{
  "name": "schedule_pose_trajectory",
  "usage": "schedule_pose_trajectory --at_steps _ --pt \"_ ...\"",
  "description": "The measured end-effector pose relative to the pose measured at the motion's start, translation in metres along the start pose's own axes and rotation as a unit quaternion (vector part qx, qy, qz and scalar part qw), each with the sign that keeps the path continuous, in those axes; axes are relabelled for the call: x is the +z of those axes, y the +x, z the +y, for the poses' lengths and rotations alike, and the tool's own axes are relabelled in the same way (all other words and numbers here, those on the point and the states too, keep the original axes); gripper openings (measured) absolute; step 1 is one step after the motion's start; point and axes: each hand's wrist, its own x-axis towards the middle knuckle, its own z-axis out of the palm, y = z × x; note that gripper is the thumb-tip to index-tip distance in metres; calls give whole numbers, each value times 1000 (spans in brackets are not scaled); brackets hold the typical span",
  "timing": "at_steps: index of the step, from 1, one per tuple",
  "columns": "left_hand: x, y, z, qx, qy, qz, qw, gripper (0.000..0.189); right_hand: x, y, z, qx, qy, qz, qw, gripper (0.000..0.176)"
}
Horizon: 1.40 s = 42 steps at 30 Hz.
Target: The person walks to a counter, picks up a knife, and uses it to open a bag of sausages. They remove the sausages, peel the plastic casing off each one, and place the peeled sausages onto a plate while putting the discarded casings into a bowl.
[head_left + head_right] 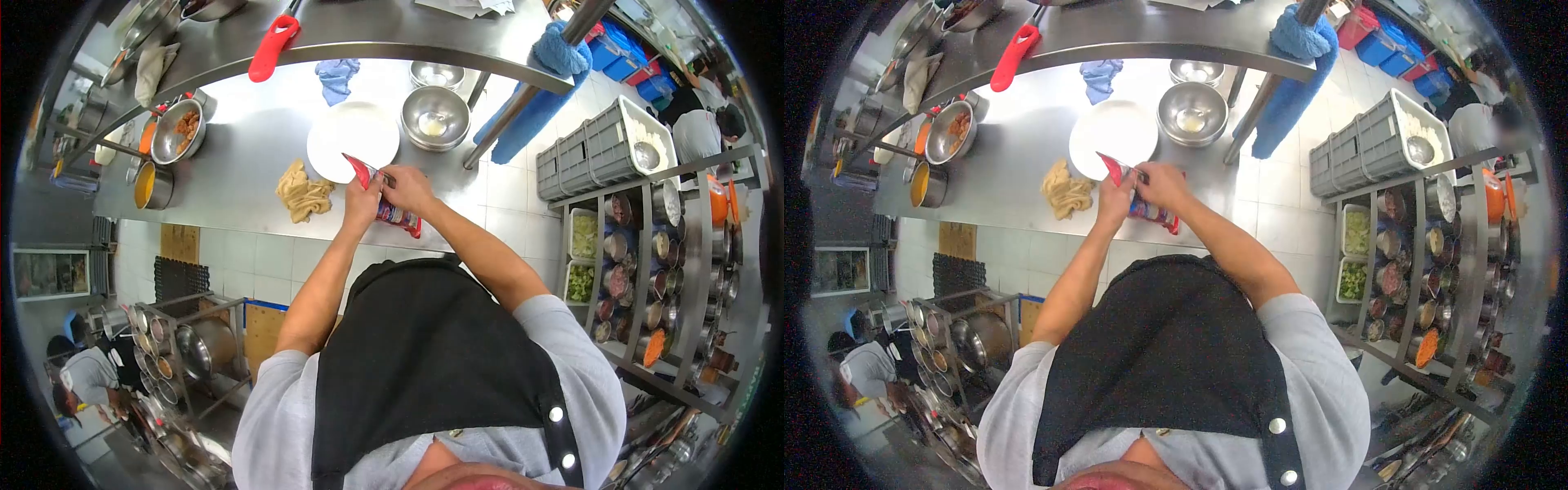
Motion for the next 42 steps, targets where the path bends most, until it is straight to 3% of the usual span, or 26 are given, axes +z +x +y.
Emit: schedule_pose_trajectory --at_steps 3,6,9,12,16,18,22,25,27,30,33,37,39,42 --pt "-16 1 -2 -94 -54 -33 994 26 0 -4 6 -11 78 -24 997 34" --pt "-11 5 0 -35 35 -48 998 22 -6 -5 -3 49 14 -50 997 36" --pt "2 7 5 1 174 -28 984 19 -10 0 -5 41 -51 -18 998 30" --pt "15 4 -5 20 179 -18 984 22 -8 -3 -6 35 -73 -3 997 29" --pt "11 -2 18 -53 37 -29 998 20 -9 -11 -10 56 -80 8 995 36" --pt "15 -2 10 -13 62 -41 997 19 -13 -19 -17 88 -61 26 994 39" --pt "17 -2 1 115 146 -56 981 20 -3 -18 -3 40 -83 93 991 39" --pt "5 0 8 -34 24 -85 995 21 -7 -9 7 57 -97 96 989 31" --pt "-11 -4 27 -39 -16 -85 995 21 -21 3 38 83 -123 77 986 30" --pt "-44 8 28 -72 -41 -74 994 21 -67 -10 66 186 -141 64 970 39" --pt "-57 13 3 -156 -15 -83 984 26 -55 -20 59 135 -94 36 986 52" --pt "-56 14 -8 -142 -66 -95 983 26 -27 -29 -2 139 -43 -33 989 79" --pt "-52 13 -5 -141 -5 -100 985 25 -14 -30 -19 146 -38 -68 986 93" --pt "-47 19 -34 -130 -21 -60 989 21 -10 -39 -36 178 -50 -106 977 100"
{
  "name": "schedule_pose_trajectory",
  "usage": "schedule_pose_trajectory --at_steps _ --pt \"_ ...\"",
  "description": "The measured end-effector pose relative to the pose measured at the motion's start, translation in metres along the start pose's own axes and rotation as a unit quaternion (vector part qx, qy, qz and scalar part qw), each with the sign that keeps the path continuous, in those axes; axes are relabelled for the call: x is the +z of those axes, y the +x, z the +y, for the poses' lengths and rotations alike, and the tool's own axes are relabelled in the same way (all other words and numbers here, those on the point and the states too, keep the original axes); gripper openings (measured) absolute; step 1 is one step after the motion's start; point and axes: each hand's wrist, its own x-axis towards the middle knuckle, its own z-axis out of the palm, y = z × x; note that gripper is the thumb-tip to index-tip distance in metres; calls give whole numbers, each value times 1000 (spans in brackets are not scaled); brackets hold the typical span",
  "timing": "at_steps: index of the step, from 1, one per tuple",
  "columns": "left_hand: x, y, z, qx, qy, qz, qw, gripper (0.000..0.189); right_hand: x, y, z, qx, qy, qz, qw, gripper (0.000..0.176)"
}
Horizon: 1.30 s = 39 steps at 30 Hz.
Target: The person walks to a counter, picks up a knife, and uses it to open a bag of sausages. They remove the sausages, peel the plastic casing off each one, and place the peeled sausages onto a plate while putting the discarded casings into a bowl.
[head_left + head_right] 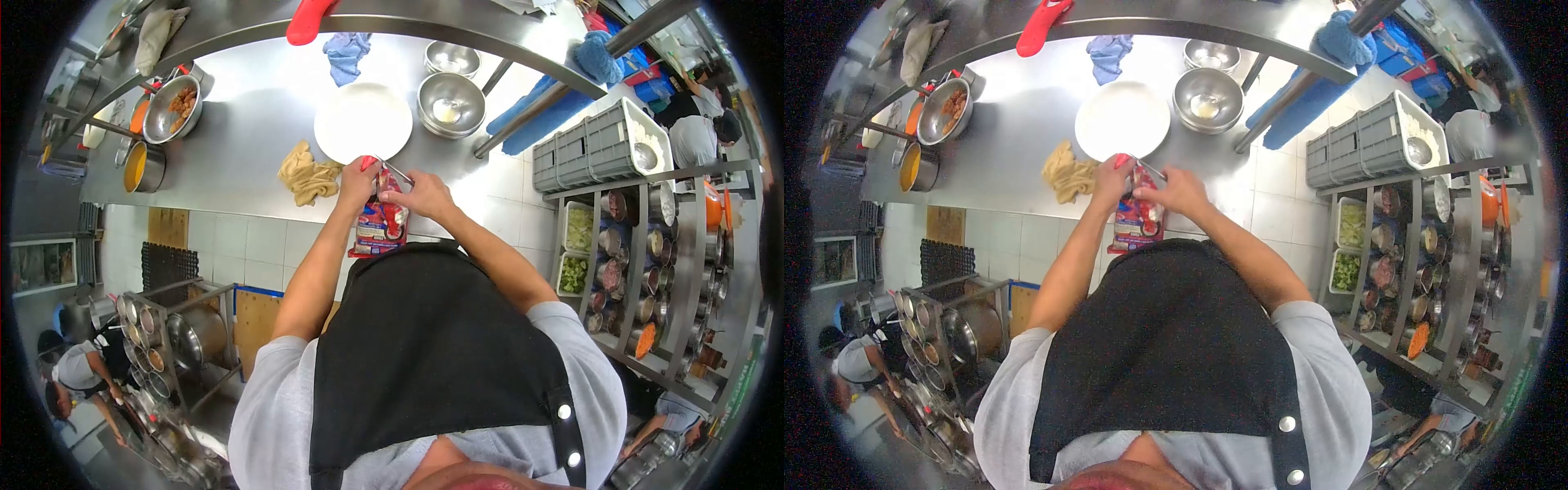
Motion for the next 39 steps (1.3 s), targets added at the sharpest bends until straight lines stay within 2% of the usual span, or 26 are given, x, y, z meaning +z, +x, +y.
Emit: schedule_pose_trajectory --at_steps 1,3,6,7,9,10,11,12,13,15,16,17,18,19,22,23,26,29,33,39 --pt "2 5 -6 -7 -42 17 999 20 8 -6 5 -14 19 43 999 85" --pt "12 3 -1 4 -113 43 993 16 28 2 32 -22 19 11 1000 71" --pt "17 19 -11 -17 -93 0 995 21 42 20 72 -23 55 17 998 52" --pt "19 19 -9 43 -16 47 998 24 41 24 80 -22 73 29 997 45" --pt "25 18 -1 162 140 136 967 33 37 27 96 19 184 67 980 37" --pt "25 9 9 175 196 143 954 36 32 25 98 40 240 88 966 33" --pt "22 -7 19 192 251 152 937 39 23 26 100 90 311 84 942 24" --pt "21 -23 29 208 305 160 916 42 14 30 106 110 362 69 923 22" --pt "28 -40 32 209 326 121 914 44 5 34 114 131 412 53 900 21" --pt "51 -54 35 103 389 44 914 49 -5 33 119 148 519 29 842 15" --pt "59 -55 37 52 419 8 906 52 -9 32 115 149 522 28 839 14" --pt "64 -49 30 84 432 3 898 59 -11 31 110 149 526 28 837 14" --pt "67 -41 24 88 454 -2 887 57 -12 29 108 149 529 27 835 13" --pt "70 -33 22 91 476 -6 875 55 -11 29 107 151 504 27 850 13" --pt "77 -27 34 88 494 -26 864 45 0 22 104 96 303 42 947 19" --pt "78 -27 41 87 494 -35 864 41 19 33 124 11 224 101 969 26" --pt "87 -11 18 84 508 -26 857 31 11 17 107 3 117 156 981 34" --pt "86 -8 10 108 512 -27 852 30 5 7 104 35 36 186 981 38" --pt "55 -4 13 87 561 -43 822 30 -10 3 131 36 -69 177 981 40" --pt "23 0 -8 89 601 -43 793 31 -20 0 132 18 -63 182 981 40"
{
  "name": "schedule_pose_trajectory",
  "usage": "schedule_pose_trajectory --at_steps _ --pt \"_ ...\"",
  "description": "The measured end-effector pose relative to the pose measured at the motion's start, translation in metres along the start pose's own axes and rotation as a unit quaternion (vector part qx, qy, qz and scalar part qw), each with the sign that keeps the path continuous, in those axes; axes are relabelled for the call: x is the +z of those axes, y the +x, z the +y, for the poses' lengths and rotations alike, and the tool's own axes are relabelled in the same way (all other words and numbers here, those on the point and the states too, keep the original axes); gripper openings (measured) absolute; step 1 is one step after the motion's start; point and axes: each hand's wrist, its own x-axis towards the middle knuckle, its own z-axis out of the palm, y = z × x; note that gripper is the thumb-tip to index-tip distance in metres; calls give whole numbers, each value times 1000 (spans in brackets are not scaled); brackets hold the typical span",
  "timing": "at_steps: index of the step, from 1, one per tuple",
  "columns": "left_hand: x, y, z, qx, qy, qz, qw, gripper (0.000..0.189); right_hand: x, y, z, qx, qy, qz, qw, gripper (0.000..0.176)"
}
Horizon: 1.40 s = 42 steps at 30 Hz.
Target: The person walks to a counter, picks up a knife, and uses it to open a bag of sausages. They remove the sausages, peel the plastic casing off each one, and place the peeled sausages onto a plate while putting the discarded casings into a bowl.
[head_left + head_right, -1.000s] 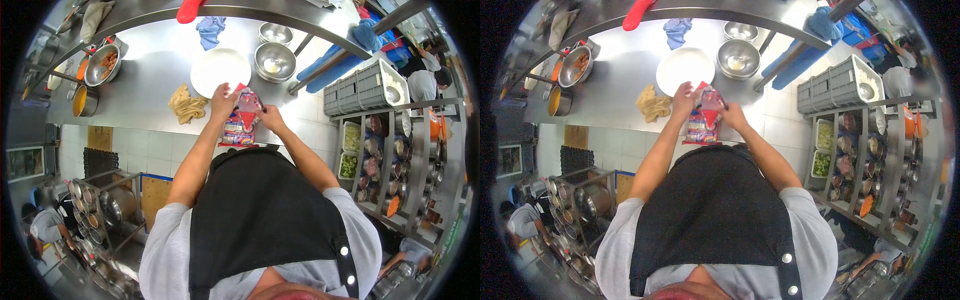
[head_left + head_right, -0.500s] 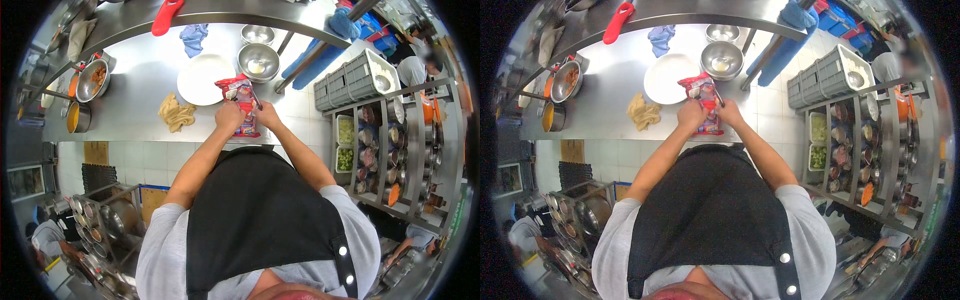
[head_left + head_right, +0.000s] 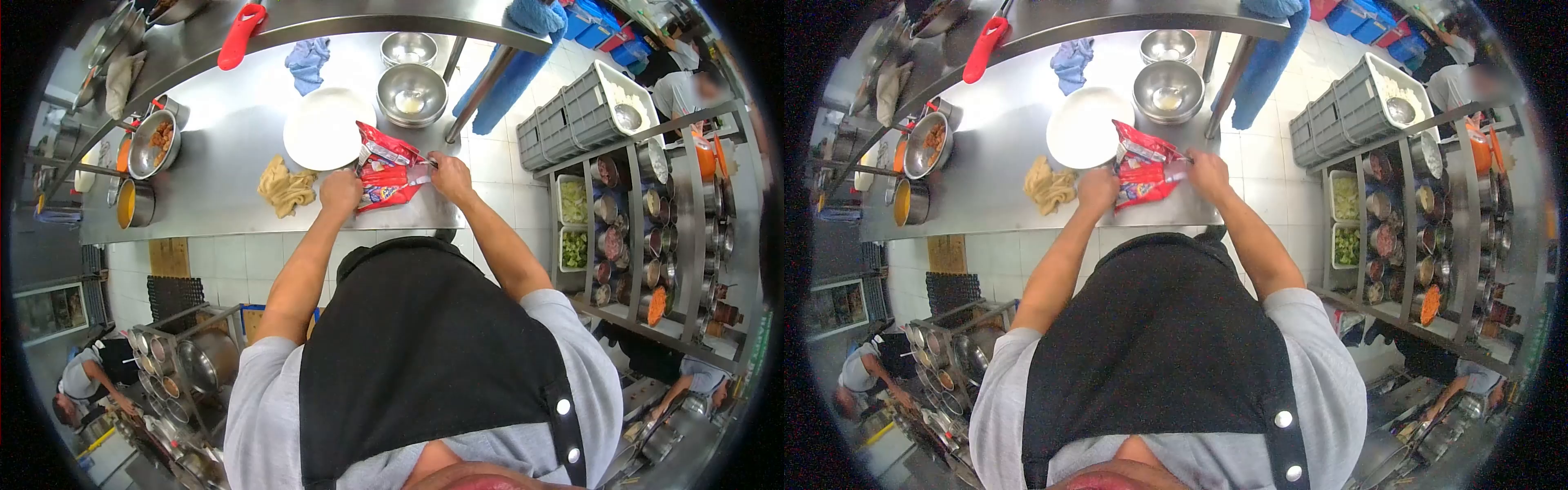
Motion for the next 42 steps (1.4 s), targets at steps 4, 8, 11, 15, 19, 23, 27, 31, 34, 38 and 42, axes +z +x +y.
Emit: schedule_pose_trajectory --at_steps 4,8,11,15,19,23,27,31,34,38,42 --pt "9 3 -10 10 -26 13 1000 30 10 2 13 -10 -35 -6 999 36" --pt "3 -4 -13 23 -19 5 1000 25 -2 -5 17 -6 -10 31 999 30" --pt "-38 -30 22 39 -125 133 982 27 -17 -6 13 -1 11 47 999 35" --pt "-28 -4 57 173 -86 218 957 41 -13 -2 -5 -31 22 54 998 43" --pt "-22 20 79 165 -6 184 969 40 -3 12 -29 -11 -24 22 999 33" --pt "-1 50 72 157 17 192 969 30 0 27 -25 3 -31 7 1000 30" --pt "11 54 51 163 12 184 969 19 -8 30 -30 -29 41 34 998 22" --pt "4 49 51 122 10 150 981 22 -6 27 -32 -32 19 26 999 24" --pt "-5 48 49 91 -7 138 986 24 -8 25 -33 -25 21 7 999 31" --pt "0 52 40 26 -52 135 989 25 -20 20 -31 1 53 -34 998 34" --pt "-18 19 43 -35 -149 144 978 23 -8 20 -9 22 61 50 997 25"
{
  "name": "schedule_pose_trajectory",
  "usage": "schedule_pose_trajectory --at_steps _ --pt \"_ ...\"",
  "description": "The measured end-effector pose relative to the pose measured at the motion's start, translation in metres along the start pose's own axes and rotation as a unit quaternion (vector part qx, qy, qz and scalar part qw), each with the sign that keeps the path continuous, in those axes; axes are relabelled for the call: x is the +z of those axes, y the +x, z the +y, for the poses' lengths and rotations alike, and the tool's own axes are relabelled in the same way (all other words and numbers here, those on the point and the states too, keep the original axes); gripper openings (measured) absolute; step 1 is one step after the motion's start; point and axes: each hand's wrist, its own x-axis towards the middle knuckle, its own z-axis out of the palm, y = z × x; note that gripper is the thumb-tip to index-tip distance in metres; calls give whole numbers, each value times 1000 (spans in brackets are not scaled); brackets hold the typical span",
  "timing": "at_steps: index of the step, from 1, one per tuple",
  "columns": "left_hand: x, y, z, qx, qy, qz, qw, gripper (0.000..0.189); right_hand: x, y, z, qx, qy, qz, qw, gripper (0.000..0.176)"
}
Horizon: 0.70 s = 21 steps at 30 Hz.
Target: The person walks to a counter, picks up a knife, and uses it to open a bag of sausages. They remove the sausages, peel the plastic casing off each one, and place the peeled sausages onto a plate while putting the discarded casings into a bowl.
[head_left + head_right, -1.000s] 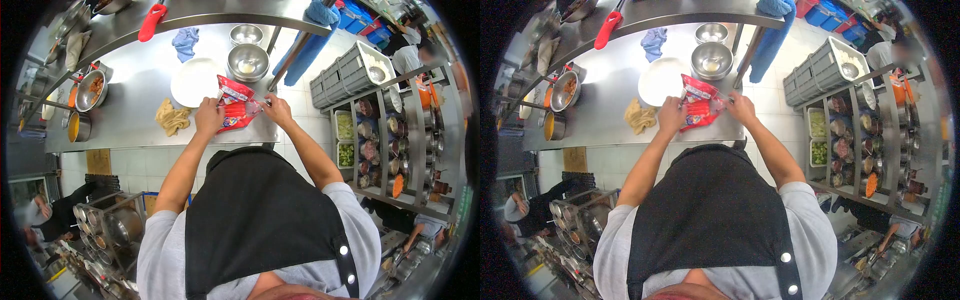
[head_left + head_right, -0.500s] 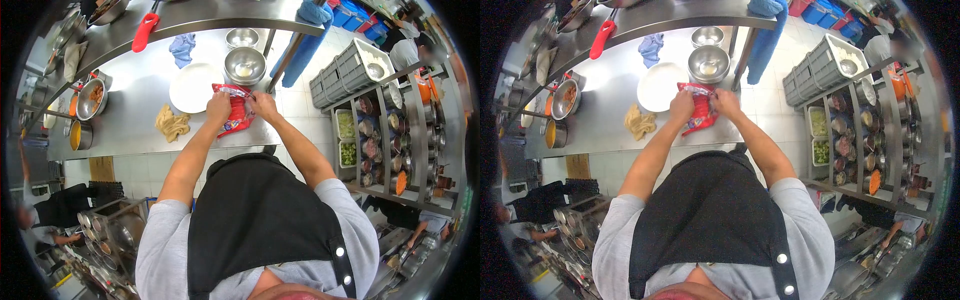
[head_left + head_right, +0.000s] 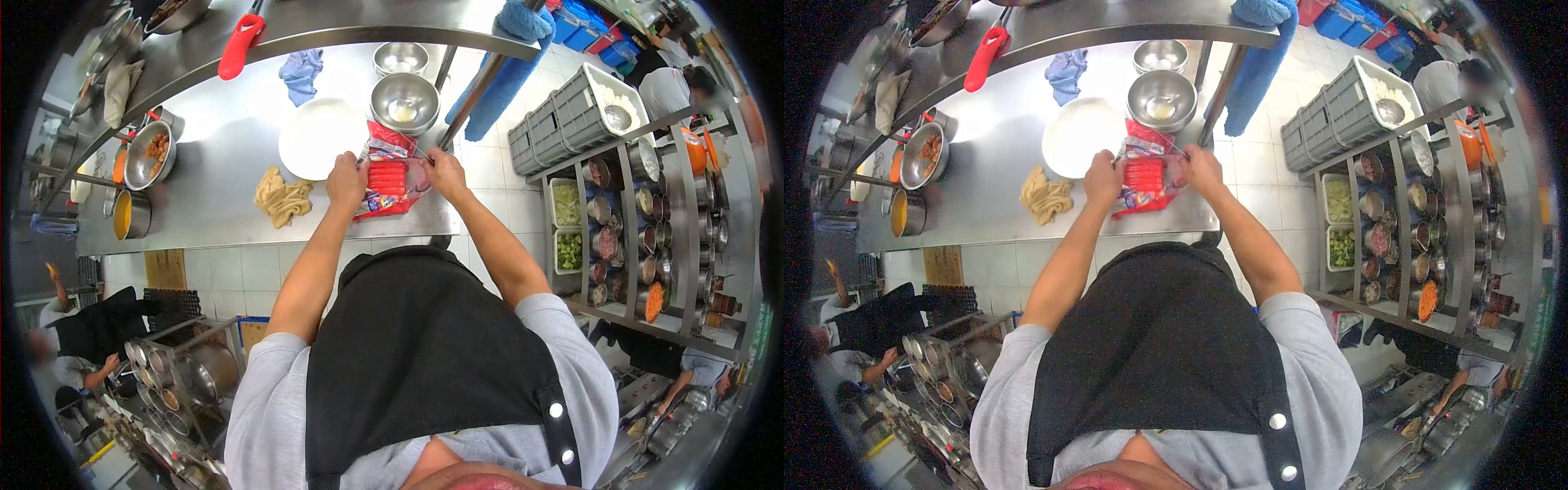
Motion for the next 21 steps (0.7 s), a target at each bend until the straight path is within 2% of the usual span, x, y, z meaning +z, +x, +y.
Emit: schedule_pose_trajectory --at_steps 2,3,4,5,7,8,9,11,15,17,21 --pt "-15 -24 3 90 -41 30 995 25 -11 -12 -12 30 22 41 998 24" --pt "-18 -35 2 135 -62 45 988 29 -14 -20 -17 31 68 7 997 25" --pt "-16 -47 -3 246 -79 87 962 35 -17 -30 -21 32 113 -28 993 25" --pt "-14 -59 -7 259 -79 43 962 36 -17 -36 -23 33 158 -62 985 26" --pt "-13 -81 -1 287 -79 -43 954 38 8 -46 -5 -50 236 -95 966 28" --pt "-11 -84 -1 272 -63 -83 957 44 19 -51 7 -62 235 -114 963 29" --pt "-8 -85 -1 265 -48 -95 958 42 23 -56 10 -73 234 -132 961 30" --pt "-2 -82 -1 251 -19 -116 961 37 28 -62 18 -40 150 -172 973 31" --pt "16 -80 -11 275 -10 -89 957 17 32 -70 13 -49 134 -141 980 27" --pt "23 -81 -19 298 -8 -69 952 8 27 -71 13 -70 82 -110 988 28" --pt "21 -84 -35 310 -36 -19 950 5 26 -75 23 -92 51 -100 989 30"
